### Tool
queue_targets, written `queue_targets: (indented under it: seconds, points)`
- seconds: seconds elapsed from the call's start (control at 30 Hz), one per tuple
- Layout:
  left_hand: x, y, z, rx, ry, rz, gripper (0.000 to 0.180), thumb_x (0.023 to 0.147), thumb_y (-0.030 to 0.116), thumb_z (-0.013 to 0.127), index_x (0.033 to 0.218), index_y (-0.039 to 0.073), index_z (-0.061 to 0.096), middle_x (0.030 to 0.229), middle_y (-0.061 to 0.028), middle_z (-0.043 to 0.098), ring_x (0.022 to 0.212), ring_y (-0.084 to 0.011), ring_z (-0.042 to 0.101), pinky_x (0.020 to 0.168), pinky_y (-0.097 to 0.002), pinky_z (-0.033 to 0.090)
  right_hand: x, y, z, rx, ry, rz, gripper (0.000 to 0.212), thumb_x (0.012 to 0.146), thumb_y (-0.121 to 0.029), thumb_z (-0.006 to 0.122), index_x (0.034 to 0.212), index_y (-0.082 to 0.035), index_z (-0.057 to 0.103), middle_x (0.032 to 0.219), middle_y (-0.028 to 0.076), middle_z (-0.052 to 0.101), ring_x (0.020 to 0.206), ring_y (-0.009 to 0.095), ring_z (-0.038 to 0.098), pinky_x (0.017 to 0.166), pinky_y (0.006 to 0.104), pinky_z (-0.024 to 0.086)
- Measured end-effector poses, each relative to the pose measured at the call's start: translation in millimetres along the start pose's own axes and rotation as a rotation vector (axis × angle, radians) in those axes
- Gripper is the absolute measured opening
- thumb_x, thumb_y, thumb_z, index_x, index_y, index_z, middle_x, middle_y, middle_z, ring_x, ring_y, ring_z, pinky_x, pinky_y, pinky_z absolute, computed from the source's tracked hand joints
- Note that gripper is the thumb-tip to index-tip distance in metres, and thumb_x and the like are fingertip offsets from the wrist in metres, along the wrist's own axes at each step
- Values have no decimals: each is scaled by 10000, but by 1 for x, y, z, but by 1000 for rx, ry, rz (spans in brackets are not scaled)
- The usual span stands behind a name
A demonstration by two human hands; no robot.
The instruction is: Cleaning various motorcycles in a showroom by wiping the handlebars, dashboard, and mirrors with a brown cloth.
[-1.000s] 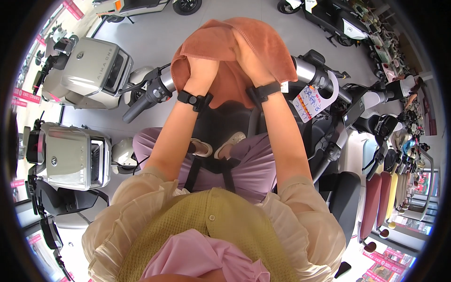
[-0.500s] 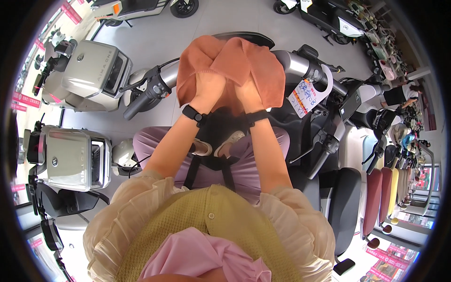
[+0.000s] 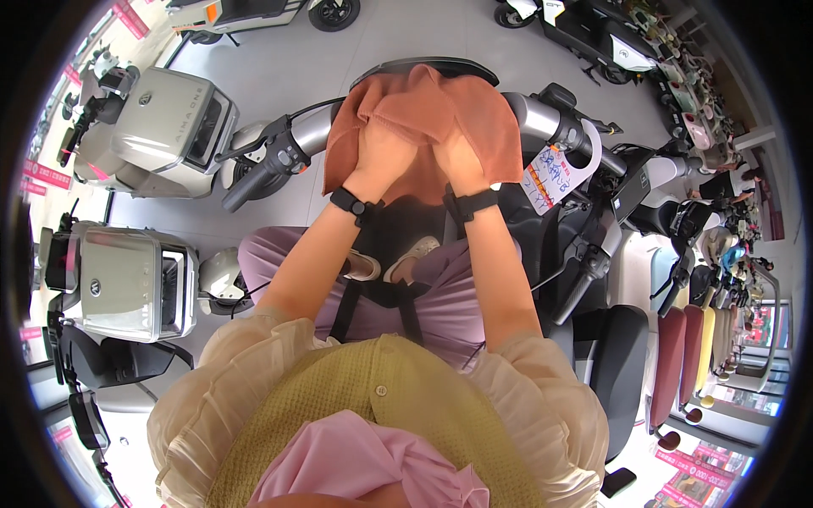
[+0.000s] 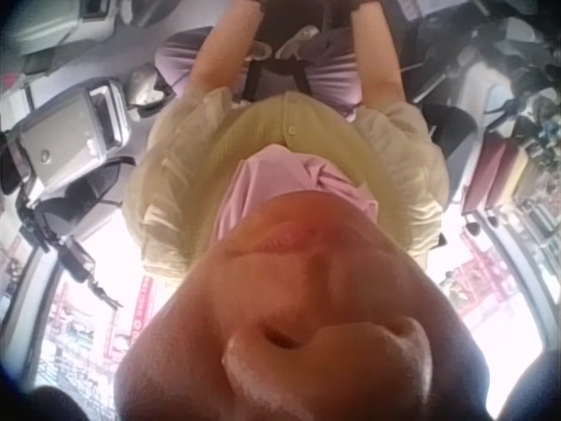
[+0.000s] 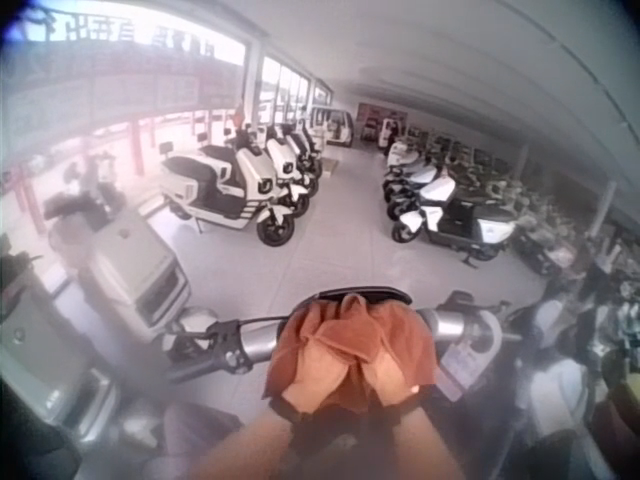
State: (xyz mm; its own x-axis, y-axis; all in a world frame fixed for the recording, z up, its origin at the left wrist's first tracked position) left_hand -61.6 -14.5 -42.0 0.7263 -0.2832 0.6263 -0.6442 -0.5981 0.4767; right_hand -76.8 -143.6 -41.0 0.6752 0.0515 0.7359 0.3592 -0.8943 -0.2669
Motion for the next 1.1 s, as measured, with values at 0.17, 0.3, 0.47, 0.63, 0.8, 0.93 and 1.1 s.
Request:
queue_targets:
  seconds: [0.17, 0.3, 0.47, 0.63, 0.8, 0.93, 1.1]
  points:
    - [37, -23, 21, 132, 191, 3, 208, 811, 139, 518, 967, 37, 611, 911, -149, 613, 886, -344, 558, 780, -440, 423, 44, 23, 30, 141, -367, 202, 428, 969, -281, 405, 1315, -38, 468, 1351, 164, 475, 1293, 270, 402, 1057, 338, 329]
    - [36, -31, 25, 273, 182, 76, 192, 807, 139, 505, 930, 39, 614, 890, -146, 618, 859, -353, 556, 794, -455, 408, 50, 29, 33, -85, -258, 173, 306, 905, -281, 488, 1075, -68, 629, 1065, 143, 641, 1006, 295, 599, 865, 375, 466]
    - [39, -14, 8, 232, 110, 21, 207, 822, 167, 549, 942, 18, 626, 952, -194, 639, 912, -389, 586, 779, -437, 472, 43, 62, 53, -137, -123, 119, 321, 856, -367, 534, 1000, -109, 659, 968, 119, 664, 891, 274, 635, 764, 355, 496]
    - [36, 18, -25, 99, 85, -41, 222, 826, 178, 551, 964, 17, 615, 997, -207, 621, 922, -391, 574, 780, -439, 465, 39, 51, 42, -18, -81, 193, 275, 864, -327, 552, 975, -95, 647, 987, 94, 658, 926, 242, 623, 766, 327, 488]
    - [20, -17, 16, 152, 121, 7, 234, 846, 181, 544, 1004, 17, 599, 1053, -209, 603, 965, -384, 565, 788, -438, 462, 32, 17, 28, 38, -32, 132, 274, 885, -290, 537, 1040, -82, 627, 1044, 108, 638, 972, 257, 604, 806, 332, 476]
    - [4, 4, -7, -110, 229, -41, 213, 850, 151, 562, 1017, 22, 594, 1053, -189, 607, 974, -365, 570, 778, -433, 464, 22, -21, 1, 67, 55, 51, 280, 902, -260, 525, 1092, -72, 611, 1091, 119, 622, 1010, 268, 588, 838, 336, 467]
    - [-45, -21, 11, -361, 114, -140, 280, 827, 153, 607, 1067, 13, 572, 1107, -170, 583, 1010, -336, 561, 783, -399, 471, 8, -83, -17, 155, 87, -41, 295, 924, -223, 510, 1156, -60, 590, 1148, 132, 602, 1056, 282, 568, 877, 340, 455]
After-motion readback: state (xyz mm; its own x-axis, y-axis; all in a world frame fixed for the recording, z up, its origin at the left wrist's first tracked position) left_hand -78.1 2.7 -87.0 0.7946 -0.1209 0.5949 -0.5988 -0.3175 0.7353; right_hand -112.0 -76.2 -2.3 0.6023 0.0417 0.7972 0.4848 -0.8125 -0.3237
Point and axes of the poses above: each hand's wrist, its own x-axis towards the middle knuckle, its own z-axis out of the palm, y = z × x, the point moved 2 cm from there along x, towards the middle knuckle
